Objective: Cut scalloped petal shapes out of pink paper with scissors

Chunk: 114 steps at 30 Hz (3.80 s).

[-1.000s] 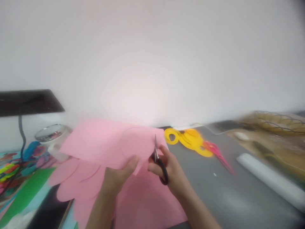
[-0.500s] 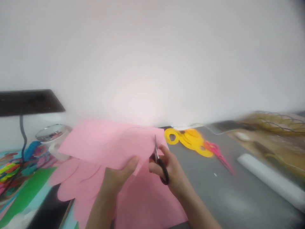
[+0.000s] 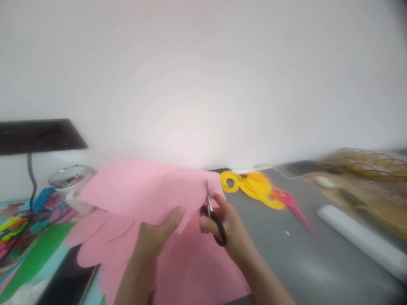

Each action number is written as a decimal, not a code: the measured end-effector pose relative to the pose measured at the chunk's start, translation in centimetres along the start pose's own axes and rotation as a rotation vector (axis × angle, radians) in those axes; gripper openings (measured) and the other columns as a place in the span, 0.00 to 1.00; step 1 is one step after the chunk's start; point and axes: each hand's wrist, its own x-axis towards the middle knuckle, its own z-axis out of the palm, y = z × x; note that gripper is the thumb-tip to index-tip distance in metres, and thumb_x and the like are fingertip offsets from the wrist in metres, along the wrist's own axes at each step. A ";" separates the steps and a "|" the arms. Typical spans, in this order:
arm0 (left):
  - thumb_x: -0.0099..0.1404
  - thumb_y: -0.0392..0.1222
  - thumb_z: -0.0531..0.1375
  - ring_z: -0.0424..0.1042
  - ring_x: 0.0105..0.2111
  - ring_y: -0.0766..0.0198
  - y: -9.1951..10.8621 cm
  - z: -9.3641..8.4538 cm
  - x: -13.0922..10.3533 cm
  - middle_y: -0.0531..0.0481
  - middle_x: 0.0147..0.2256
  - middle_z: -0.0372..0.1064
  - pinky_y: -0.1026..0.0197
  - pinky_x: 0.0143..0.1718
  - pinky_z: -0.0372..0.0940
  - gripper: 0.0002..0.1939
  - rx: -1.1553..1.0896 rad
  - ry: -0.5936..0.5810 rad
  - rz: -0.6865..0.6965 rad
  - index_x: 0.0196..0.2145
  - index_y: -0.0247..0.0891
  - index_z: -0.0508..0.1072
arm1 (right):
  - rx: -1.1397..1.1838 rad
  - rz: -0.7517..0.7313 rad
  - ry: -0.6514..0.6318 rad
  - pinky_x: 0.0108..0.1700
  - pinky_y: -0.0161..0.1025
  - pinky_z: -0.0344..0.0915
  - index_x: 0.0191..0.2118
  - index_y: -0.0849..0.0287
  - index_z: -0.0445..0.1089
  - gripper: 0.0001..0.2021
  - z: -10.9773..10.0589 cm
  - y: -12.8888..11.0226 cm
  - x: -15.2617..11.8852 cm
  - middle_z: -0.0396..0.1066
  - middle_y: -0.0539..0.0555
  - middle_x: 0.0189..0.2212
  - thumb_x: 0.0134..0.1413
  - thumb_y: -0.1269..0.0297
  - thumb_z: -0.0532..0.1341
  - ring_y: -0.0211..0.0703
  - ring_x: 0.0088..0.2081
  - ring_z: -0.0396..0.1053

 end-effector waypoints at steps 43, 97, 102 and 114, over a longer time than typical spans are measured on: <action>0.50 0.47 0.68 0.71 0.48 0.47 0.9 1.1 -0.1 0.43 0.37 0.75 0.44 0.51 0.65 0.25 -0.037 0.031 0.096 0.46 0.37 0.73 | 0.085 -0.032 -0.047 0.24 0.31 0.49 0.36 0.58 0.61 0.13 0.4 -0.3 -0.1 0.59 0.42 0.20 0.42 0.71 0.64 0.31 0.23 0.51; 0.54 0.58 0.63 0.77 0.31 0.55 0.0 4.3 -2.9 0.48 0.27 0.77 0.55 0.38 0.74 0.17 0.059 0.256 -0.038 0.25 0.40 0.76 | 0.151 0.090 -0.045 0.24 0.32 0.51 0.30 0.55 0.55 0.24 1.6 -0.8 -0.6 0.59 0.41 0.17 0.31 0.63 0.73 0.34 0.22 0.54; 0.52 0.54 0.66 0.77 0.39 0.51 -1.6 2.7 -2.4 0.48 0.36 0.79 0.53 0.44 0.73 0.13 0.133 0.168 0.031 0.31 0.44 0.79 | 0.116 0.100 -0.045 0.23 0.32 0.50 0.27 0.55 0.55 0.25 1.3 -0.9 -0.4 0.60 0.42 0.18 0.29 0.63 0.74 0.33 0.22 0.52; 0.56 0.56 0.62 0.76 0.38 0.51 -1.1 3.3 -2.5 0.46 0.33 0.76 0.50 0.45 0.71 0.15 0.204 0.209 0.120 0.33 0.42 0.76 | 0.108 0.046 -0.091 0.25 0.32 0.50 0.29 0.55 0.54 0.22 1.0 -0.5 -0.6 0.61 0.42 0.19 0.37 0.63 0.71 0.33 0.23 0.52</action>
